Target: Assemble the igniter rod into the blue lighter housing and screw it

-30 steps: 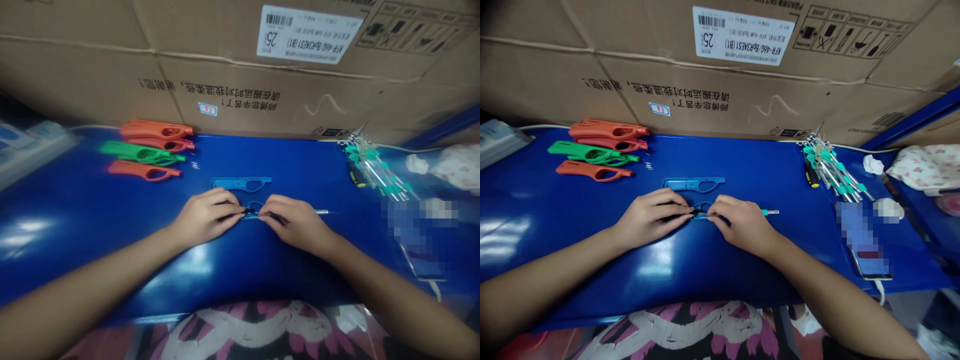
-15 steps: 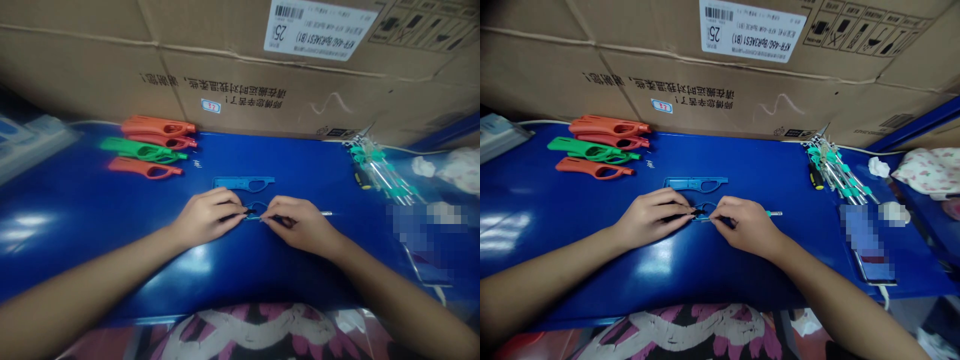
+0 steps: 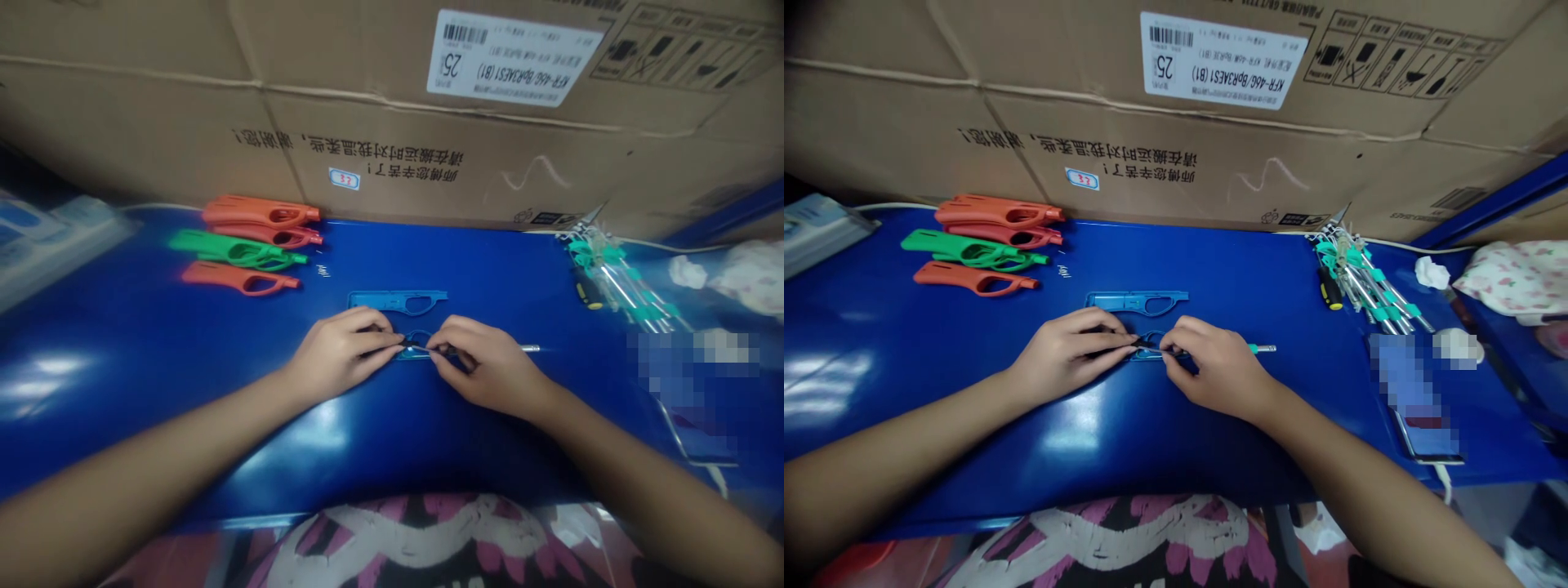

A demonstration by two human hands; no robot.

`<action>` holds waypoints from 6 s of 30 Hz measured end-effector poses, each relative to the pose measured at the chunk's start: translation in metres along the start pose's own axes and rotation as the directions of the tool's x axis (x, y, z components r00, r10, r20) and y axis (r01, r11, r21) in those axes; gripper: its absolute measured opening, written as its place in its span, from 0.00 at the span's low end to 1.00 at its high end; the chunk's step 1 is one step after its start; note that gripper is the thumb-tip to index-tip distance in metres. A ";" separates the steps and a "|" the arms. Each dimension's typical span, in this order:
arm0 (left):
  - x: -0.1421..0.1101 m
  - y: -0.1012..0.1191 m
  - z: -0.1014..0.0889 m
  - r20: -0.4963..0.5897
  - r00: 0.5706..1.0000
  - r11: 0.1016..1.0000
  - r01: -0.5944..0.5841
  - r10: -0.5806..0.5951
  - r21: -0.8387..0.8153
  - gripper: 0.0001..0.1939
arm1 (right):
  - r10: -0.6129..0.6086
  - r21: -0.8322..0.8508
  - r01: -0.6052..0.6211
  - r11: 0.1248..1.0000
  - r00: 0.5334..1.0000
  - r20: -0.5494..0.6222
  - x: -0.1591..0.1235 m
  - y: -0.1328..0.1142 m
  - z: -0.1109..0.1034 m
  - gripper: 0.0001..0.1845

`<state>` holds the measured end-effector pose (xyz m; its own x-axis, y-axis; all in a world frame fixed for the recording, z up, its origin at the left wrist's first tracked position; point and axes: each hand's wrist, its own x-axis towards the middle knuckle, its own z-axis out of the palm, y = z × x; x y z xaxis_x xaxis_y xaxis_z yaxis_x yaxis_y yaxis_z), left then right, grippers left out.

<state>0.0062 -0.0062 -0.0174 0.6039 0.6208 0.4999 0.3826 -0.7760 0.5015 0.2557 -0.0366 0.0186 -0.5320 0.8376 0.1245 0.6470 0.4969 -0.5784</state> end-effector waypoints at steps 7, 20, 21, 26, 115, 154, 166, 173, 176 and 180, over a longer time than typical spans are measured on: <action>0.003 0.005 0.002 0.042 0.999 0.995 0.007 -0.011 0.102 0.08 | 0.001 -0.115 0.001 0.993 1.000 0.021 -0.001 0.004 0.006 0.08; 0.000 0.037 -0.019 0.326 0.945 0.822 -0.167 -0.024 0.544 0.19 | -0.013 -0.094 0.014 0.995 1.000 0.009 -0.001 0.003 0.003 0.05; -0.001 0.038 -0.017 0.323 0.946 0.819 -0.171 -0.018 0.548 0.19 | -0.017 -0.098 0.018 0.995 1.000 0.014 0.000 0.003 0.003 0.06; -0.007 0.030 -0.006 0.242 0.970 0.940 -0.075 -0.008 0.334 0.18 | -0.016 -0.178 0.013 0.984 1.000 -0.013 0.001 0.004 0.004 0.12; 0.000 0.013 -0.007 0.259 0.966 0.996 -0.024 0.001 0.086 0.19 | -0.045 -0.148 0.052 0.988 0.998 0.051 0.000 0.014 -0.036 0.10; -0.004 0.011 -0.008 0.233 0.973 1.000 -0.004 -0.002 0.025 0.17 | 0.468 -0.192 -0.793 0.578 0.515 -0.718 -0.033 0.174 -0.095 0.25; -0.005 0.010 -0.006 0.231 0.973 1.000 0.005 -0.008 0.016 0.16 | 0.183 -0.108 -0.552 0.827 0.446 -0.876 -0.024 0.151 -0.103 0.06; -0.004 0.010 -0.007 0.233 0.972 1.000 0.021 -0.022 0.006 0.16 | 0.312 0.113 -0.320 0.941 0.684 -0.660 -0.001 0.101 -0.061 0.12; -0.003 0.010 -0.007 0.235 0.972 1.000 0.023 -0.024 0.005 0.16 | 0.353 0.195 -0.294 0.936 0.803 -0.481 0.004 0.091 -0.046 0.13; -0.004 0.010 -0.007 0.238 0.971 1.000 0.023 -0.022 0.002 0.16 | 0.446 0.407 -0.308 0.860 0.840 -0.308 0.006 0.087 -0.041 0.19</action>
<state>0.0029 -0.0158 -0.0095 0.7441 0.5937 0.3063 0.3973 -0.7619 0.5116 0.3310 0.0213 0.0018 0.0102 0.9955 0.0947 0.4975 0.0771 -0.8640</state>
